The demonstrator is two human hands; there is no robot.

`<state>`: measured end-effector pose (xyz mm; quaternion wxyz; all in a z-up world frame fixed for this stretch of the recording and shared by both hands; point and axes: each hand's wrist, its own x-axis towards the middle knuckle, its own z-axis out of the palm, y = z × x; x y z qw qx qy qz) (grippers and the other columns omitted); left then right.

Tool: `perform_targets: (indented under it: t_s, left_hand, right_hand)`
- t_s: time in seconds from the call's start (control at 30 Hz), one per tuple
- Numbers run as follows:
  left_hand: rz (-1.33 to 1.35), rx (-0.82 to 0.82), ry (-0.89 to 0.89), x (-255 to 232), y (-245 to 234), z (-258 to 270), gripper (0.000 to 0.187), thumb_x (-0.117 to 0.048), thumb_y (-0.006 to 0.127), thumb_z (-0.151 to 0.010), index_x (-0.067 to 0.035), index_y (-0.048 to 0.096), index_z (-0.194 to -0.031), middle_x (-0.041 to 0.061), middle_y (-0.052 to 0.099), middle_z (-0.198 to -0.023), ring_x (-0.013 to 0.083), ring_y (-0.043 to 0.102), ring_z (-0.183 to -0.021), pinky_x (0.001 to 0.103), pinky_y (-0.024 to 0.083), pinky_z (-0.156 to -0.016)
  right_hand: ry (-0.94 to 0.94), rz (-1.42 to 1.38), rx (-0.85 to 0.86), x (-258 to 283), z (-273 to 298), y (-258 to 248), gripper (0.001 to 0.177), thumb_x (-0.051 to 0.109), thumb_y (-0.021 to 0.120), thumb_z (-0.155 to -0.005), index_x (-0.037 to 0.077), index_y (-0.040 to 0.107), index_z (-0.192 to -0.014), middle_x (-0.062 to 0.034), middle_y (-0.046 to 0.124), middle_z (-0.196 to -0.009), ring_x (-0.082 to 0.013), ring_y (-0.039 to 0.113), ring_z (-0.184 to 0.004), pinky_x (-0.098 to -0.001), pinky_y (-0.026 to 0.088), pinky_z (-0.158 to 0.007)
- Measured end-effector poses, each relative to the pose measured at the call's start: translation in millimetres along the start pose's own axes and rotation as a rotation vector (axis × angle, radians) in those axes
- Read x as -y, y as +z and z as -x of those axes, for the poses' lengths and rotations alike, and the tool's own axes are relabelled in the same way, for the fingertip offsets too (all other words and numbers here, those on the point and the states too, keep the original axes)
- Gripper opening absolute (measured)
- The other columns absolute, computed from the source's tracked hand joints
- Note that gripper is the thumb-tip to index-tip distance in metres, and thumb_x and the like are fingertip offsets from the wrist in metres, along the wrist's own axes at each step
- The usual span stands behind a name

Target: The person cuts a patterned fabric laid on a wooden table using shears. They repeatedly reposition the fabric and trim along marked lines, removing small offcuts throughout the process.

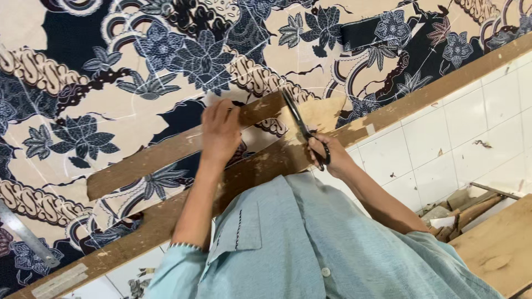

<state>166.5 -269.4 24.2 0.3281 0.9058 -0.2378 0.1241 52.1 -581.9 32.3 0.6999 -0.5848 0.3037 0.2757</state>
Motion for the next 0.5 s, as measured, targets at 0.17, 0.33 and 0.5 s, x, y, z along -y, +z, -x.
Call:
perform_targets:
  t_s: [0.17, 0.33, 0.5]
  left_hand:
    - [0.041, 0.003, 0.032, -28.0, 56.3, -41.1, 0.027, 0.001, 0.069, -0.084, -0.001, 0.068, -0.111, 0.015, 0.061, -0.125, 0.0352, 0.057, -0.119, 0.049, 0.047, -0.103]
    - [0.009, 0.057, 0.066, -37.4, 91.5, -56.1, 0.024, -0.004, 0.071, -0.088, -0.004, 0.068, -0.112, 0.012, 0.06, -0.119, 0.0322, 0.057, -0.117, 0.049, 0.045, -0.103]
    - [-0.019, 0.06, 0.029, -39.0, 108.5, -60.2, 0.024, -0.011, 0.07, -0.086, -0.003, 0.068, -0.109, 0.013, 0.061, -0.115, 0.0318, 0.056, -0.114, 0.048, 0.042, -0.099]
  right_hand:
    - [0.034, 0.111, 0.041, 10.6, 3.4, -2.9, 0.028, 0.034, 0.063, -0.101, 0.007, 0.059, -0.095, 0.0001, 0.057, -0.069, -0.0091, 0.053, -0.056, -0.0256, 0.044, -0.049]
    - [0.07, 0.186, 0.015, 20.8, 17.8, -5.5, 0.03, 0.035, 0.06, -0.103, 0.006, 0.056, -0.094, 0.0004, 0.055, -0.068, -0.0113, 0.053, -0.055, -0.0282, 0.045, -0.05]
    - [0.062, 0.241, -0.01, 27.8, 3.7, 0.3, 0.028, 0.031, 0.062, -0.1, 0.004, 0.061, -0.104, 0.0005, 0.054, -0.07, -0.0097, 0.053, -0.059, -0.0272, 0.046, -0.052]
